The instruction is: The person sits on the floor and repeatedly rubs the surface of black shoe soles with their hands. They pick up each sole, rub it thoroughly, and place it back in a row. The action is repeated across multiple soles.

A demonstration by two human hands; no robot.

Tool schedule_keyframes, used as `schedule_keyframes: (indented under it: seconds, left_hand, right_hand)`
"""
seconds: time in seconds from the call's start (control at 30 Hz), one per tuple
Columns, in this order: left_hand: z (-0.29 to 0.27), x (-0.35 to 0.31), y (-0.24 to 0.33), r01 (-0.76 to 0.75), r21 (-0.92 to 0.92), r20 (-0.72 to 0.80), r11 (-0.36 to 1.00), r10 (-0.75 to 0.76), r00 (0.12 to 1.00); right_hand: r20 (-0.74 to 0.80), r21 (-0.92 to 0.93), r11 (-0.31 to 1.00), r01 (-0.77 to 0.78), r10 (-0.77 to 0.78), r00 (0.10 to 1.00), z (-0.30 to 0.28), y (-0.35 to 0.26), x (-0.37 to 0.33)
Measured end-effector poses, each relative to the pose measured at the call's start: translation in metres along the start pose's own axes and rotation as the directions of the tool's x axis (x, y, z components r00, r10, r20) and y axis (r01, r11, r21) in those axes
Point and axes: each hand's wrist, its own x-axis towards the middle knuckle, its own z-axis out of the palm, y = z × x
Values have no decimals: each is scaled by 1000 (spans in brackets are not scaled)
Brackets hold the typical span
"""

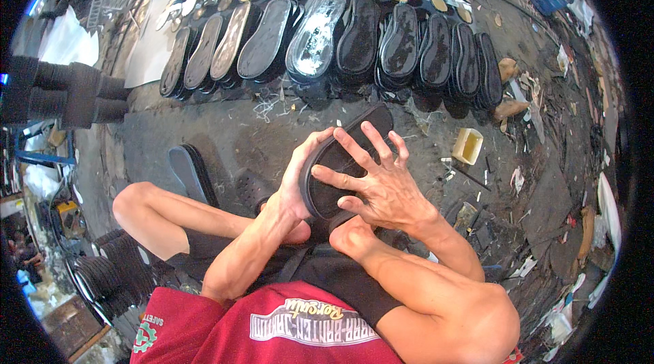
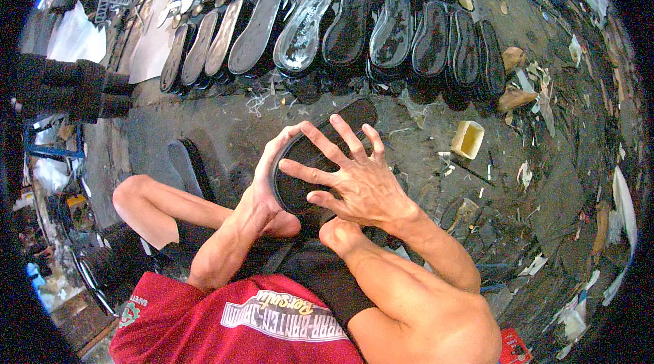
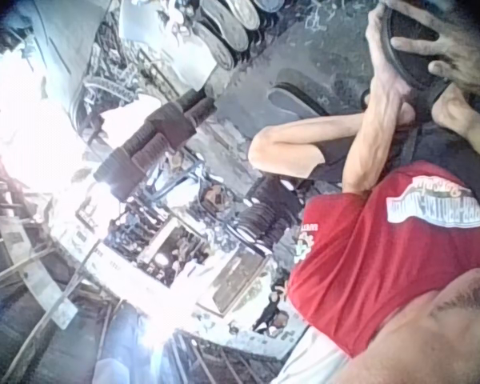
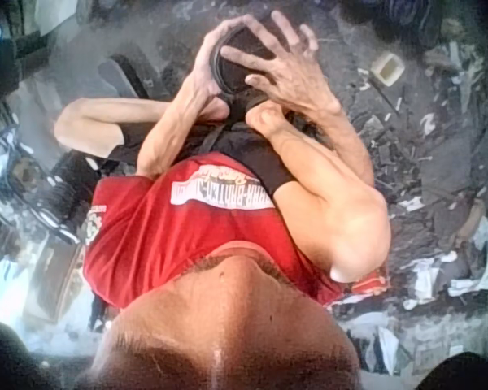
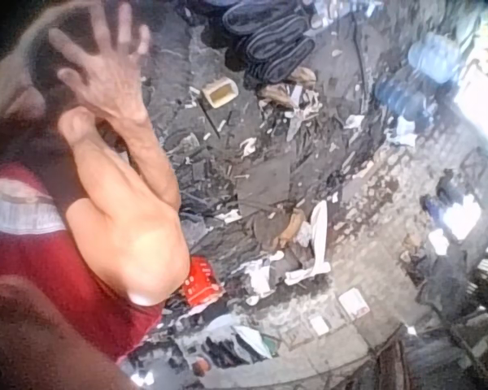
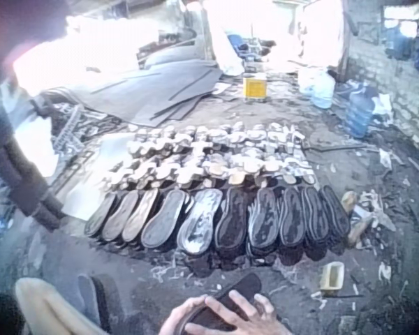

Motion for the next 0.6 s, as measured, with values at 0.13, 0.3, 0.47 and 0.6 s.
schedule_keyframes:
  seconds: [0.13,0.3,0.47,0.6]
  left_hand:
    - [4,0,4,14,125,24,992,-17,1000]
    - [-10,5,-4,-239,327,193,914,183,964]
    - [-1,10,9,91,-66,328,994,-64,942]
    - [5,8,19,232,-292,299,928,-142,944]
  right_hand:
    - [20,-7,999,46,-46,999,-2,0,-1]
    - [-12,-56,988,145,-146,989,-1,3,-1]
    - [-175,64,970,233,-219,960,3,18,-16]
    - [-210,139,989,-43,72,975,9,22,-18]
